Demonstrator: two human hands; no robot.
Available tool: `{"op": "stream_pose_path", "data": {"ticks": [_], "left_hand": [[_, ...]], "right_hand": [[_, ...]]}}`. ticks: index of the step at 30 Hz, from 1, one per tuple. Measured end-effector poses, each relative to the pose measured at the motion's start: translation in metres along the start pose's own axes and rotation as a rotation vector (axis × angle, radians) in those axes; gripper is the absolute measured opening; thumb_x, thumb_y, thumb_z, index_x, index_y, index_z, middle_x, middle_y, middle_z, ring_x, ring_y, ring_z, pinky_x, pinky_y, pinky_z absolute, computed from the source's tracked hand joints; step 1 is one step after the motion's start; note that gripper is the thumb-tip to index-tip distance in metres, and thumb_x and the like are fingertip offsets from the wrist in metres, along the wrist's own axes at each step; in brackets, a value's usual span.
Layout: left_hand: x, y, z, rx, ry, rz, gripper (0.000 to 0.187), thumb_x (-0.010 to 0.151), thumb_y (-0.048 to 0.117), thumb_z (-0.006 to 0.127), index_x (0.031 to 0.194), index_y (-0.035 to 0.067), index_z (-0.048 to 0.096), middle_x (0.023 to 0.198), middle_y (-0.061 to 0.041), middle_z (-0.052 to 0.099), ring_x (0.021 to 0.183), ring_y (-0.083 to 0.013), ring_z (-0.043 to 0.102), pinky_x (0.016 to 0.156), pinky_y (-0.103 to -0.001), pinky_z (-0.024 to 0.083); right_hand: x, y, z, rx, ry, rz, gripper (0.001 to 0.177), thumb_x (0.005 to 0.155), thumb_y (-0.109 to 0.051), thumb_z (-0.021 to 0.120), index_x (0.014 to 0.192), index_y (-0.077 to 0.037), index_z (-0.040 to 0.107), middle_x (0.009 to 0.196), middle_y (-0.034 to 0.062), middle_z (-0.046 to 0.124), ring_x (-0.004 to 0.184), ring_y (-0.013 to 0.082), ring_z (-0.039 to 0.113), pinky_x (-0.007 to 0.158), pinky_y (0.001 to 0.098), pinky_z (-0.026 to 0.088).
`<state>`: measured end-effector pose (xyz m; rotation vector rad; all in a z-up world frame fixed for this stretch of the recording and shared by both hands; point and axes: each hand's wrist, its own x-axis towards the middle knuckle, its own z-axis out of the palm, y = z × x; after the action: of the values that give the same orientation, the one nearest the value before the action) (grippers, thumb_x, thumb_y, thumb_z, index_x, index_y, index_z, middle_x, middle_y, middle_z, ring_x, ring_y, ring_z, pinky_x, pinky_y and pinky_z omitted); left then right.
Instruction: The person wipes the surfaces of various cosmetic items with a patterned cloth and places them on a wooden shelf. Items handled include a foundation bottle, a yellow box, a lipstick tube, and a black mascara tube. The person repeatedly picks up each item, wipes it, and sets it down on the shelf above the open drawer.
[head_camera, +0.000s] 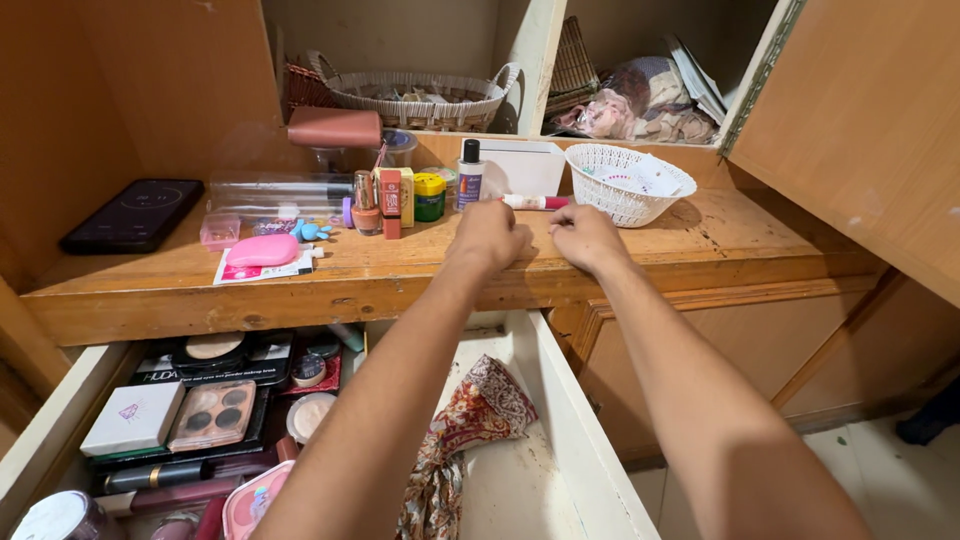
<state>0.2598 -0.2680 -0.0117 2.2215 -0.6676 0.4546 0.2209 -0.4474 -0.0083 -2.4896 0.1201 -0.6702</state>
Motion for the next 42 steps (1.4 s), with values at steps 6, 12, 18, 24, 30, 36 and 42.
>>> {"op": "stream_pose_path", "data": {"ticks": [6,12,18,24,30,36,42], "left_hand": [[-0.004,0.006,-0.007,0.013,-0.007,-0.022,0.03,0.08,0.027,0.07,0.092,0.0,0.078,0.098,-0.026,0.073,0.098,-0.0392,0.07,0.092,-0.045,0.055],[-0.001,0.006,-0.007,-0.084,0.016,-0.082,0.028,0.076,0.026,0.073,0.092,0.003,0.077,0.096,-0.026,0.072,0.096,-0.038,0.071,0.088,-0.044,0.055],[0.001,-0.006,0.001,-0.272,0.218,-0.06,0.016,0.07,0.013,0.07,0.077,0.0,0.075,0.08,-0.025,0.073,0.081,-0.0362,0.075,0.079,-0.041,0.058],[-0.009,-0.01,-0.002,-0.346,0.295,0.021,0.02,0.073,0.014,0.064,0.078,-0.003,0.073,0.074,-0.026,0.07,0.074,-0.0384,0.073,0.076,-0.043,0.058],[-0.032,-0.002,-0.013,-0.274,0.281,0.076,0.023,0.072,0.017,0.066,0.077,-0.004,0.073,0.074,-0.027,0.069,0.074,-0.0414,0.071,0.075,-0.044,0.056],[-0.064,-0.009,-0.04,-0.435,0.108,0.135,0.021,0.077,0.013,0.06,0.078,0.0,0.077,0.075,-0.018,0.076,0.07,-0.0261,0.073,0.07,-0.036,0.057],[-0.114,-0.047,-0.096,-0.559,-0.202,-0.031,0.021,0.084,0.005,0.057,0.09,-0.002,0.075,0.075,-0.011,0.071,0.065,-0.0167,0.064,0.058,-0.031,0.051]], "right_hand": [[0.004,-0.013,0.015,-0.25,-0.068,-0.122,0.042,0.099,-0.036,0.055,0.13,-0.01,0.068,0.129,0.0187,0.066,0.127,0.0378,0.056,0.107,0.0459,0.043],[0.008,-0.011,0.017,-0.245,-0.073,-0.123,0.045,0.1,-0.037,0.048,0.133,-0.009,0.063,0.133,0.0203,0.061,0.128,0.0386,0.051,0.107,0.0469,0.039],[-0.012,-0.025,0.007,-0.191,-0.022,-0.081,0.038,0.099,-0.033,0.051,0.125,-0.012,0.07,0.126,0.0193,0.067,0.121,0.0365,0.06,0.104,0.0461,0.046],[-0.041,-0.047,-0.003,-0.187,0.047,-0.019,0.031,0.092,-0.03,0.055,0.115,-0.018,0.073,0.124,0.0099,0.068,0.115,0.0327,0.062,0.096,0.0479,0.049],[-0.063,-0.04,0.018,-0.157,0.164,-0.078,0.028,0.094,-0.028,0.056,0.114,-0.019,0.074,0.114,0.0066,0.074,0.11,0.0293,0.065,0.104,0.048,0.042],[-0.087,-0.051,0.026,0.133,0.146,0.025,0.023,0.092,-0.019,0.065,0.112,-0.016,0.077,0.11,0.0079,0.077,0.101,0.0239,0.073,0.099,0.0389,0.053],[-0.101,-0.078,0.024,0.571,0.027,-0.221,0.023,0.094,-0.003,0.063,0.115,-0.003,0.072,0.112,0.0101,0.078,0.101,0.0165,0.073,0.088,0.0288,0.057]]}}
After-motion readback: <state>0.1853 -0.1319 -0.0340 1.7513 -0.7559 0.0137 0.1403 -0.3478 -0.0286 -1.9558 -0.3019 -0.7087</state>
